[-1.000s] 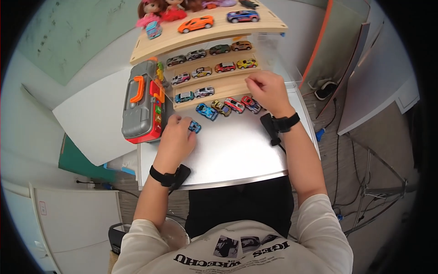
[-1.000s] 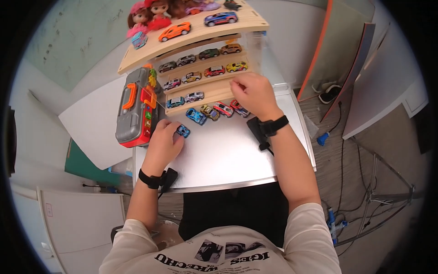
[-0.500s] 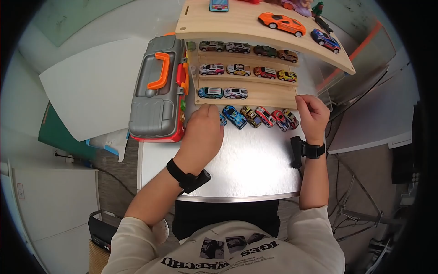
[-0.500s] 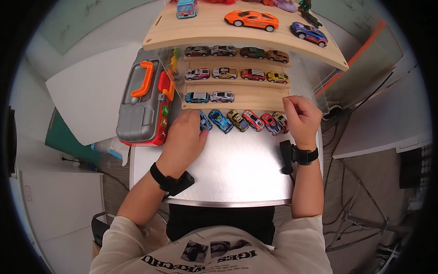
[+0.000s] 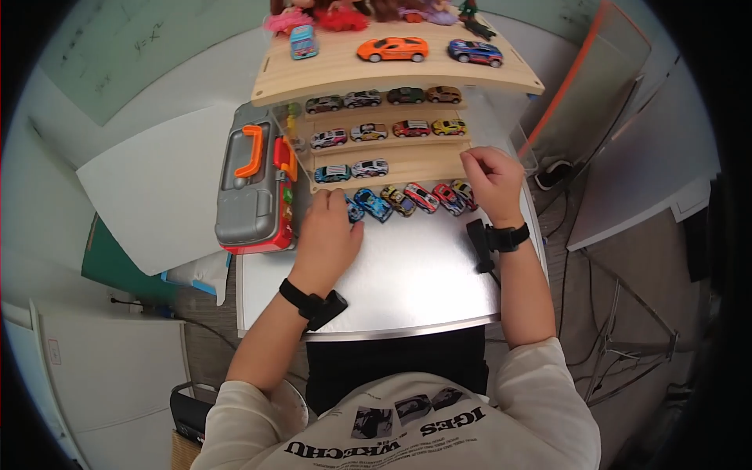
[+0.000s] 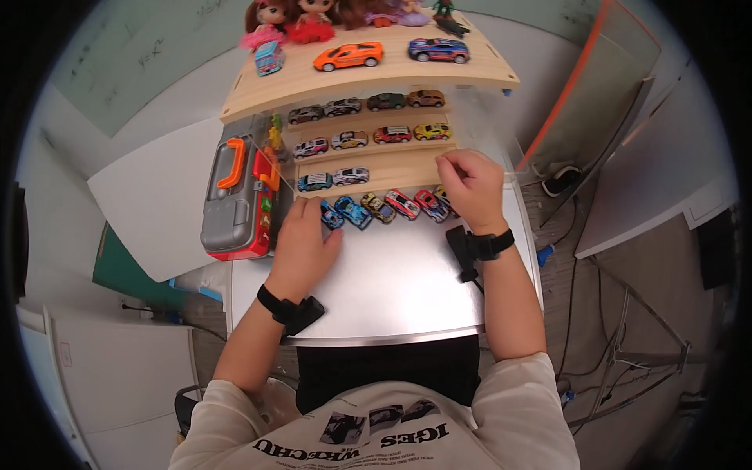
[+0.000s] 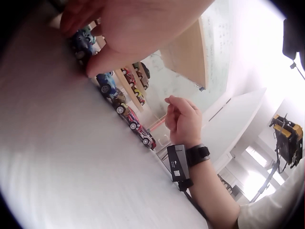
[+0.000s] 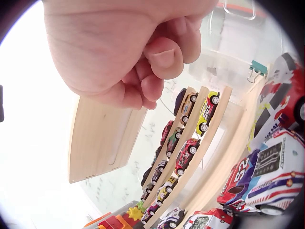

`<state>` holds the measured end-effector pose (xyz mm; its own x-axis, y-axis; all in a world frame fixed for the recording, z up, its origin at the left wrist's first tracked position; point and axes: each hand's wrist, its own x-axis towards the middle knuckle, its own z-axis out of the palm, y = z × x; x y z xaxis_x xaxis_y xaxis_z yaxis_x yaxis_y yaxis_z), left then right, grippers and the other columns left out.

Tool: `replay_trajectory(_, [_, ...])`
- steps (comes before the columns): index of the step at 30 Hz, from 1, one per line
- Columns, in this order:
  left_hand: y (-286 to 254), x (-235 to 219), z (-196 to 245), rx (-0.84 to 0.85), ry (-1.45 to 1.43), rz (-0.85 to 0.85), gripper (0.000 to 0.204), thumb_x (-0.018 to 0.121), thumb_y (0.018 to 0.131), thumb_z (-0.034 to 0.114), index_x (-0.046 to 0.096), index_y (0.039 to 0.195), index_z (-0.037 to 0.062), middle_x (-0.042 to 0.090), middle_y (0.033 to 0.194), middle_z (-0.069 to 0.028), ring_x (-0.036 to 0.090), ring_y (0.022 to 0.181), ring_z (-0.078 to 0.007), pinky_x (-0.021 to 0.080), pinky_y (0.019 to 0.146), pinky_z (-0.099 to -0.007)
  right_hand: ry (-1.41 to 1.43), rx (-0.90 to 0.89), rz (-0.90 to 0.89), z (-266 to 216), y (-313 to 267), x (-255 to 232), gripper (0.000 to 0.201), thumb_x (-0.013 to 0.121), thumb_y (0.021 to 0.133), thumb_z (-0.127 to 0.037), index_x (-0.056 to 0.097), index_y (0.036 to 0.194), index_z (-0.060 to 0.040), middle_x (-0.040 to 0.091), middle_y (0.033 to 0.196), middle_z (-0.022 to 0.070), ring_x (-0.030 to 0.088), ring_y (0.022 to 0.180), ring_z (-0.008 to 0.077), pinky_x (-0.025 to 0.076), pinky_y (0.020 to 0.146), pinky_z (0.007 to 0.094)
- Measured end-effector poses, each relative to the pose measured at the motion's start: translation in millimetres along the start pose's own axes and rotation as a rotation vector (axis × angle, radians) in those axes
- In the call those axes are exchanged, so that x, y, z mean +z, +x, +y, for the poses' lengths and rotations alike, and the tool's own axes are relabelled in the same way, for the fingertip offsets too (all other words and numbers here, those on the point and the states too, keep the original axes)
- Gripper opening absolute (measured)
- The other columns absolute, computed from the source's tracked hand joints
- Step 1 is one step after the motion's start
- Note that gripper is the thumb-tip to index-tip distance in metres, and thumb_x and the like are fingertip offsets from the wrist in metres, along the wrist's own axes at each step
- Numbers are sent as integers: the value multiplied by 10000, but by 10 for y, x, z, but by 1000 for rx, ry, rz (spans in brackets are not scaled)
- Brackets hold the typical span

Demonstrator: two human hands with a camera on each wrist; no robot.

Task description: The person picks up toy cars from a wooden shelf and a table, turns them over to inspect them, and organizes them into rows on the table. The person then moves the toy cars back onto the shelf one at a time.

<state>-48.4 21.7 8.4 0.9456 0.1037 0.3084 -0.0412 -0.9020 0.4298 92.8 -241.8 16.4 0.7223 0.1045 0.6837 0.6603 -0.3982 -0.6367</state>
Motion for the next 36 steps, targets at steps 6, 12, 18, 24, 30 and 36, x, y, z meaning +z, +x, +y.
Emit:
replay_trajectory(6, [91,-27,212,135,201,134,429,731,848,84,652,1234,-84,670,1169,-265,636,1093,-453,531,938,-488,46,-120,64,-76,16,2,70,760,848,-81,739,823,-19,713,772,135,685,678,303,539,625,381])
replay_trajectory(12, [629,190,283,296,281,124,225,672,821,16,715,1033,-43,718,1047,-205,683,985,-415,560,876,-499,103,-150,129,-54,-3,32,73,725,851,-101,739,812,-41,720,782,132,699,729,326,566,674,414])
replay_trajectory(18, [940,317,298,215,382,-94,170,716,824,41,701,988,-1,723,1001,-194,684,999,-426,562,883,-513,142,-205,272,14,19,126,146,708,844,-118,662,705,-103,632,673,83,639,597,306,528,555,409])
replay_trajectory(24, [794,-16,723,339,335,-128,330,726,843,25,681,1168,-7,707,1090,-206,666,1055,-424,545,913,-486,175,-188,277,-53,11,108,135,721,836,-93,654,718,-90,635,674,85,637,591,302,521,548,400])
replay_trajectory(30, [-75,-295,933,332,284,-297,316,722,852,4,652,1159,29,673,1119,-180,671,1005,-420,559,845,-484,237,-140,283,-52,1,168,201,711,835,-104,599,668,-94,617,665,89,619,565,329,514,527,433])
replay_trajectory(36, [-645,-296,524,172,459,-272,339,685,852,-20,640,1187,4,649,1192,-189,693,968,-426,588,827,-477,241,-133,264,-49,-19,240,175,700,840,-110,625,683,-95,639,685,95,631,582,330,526,539,430])
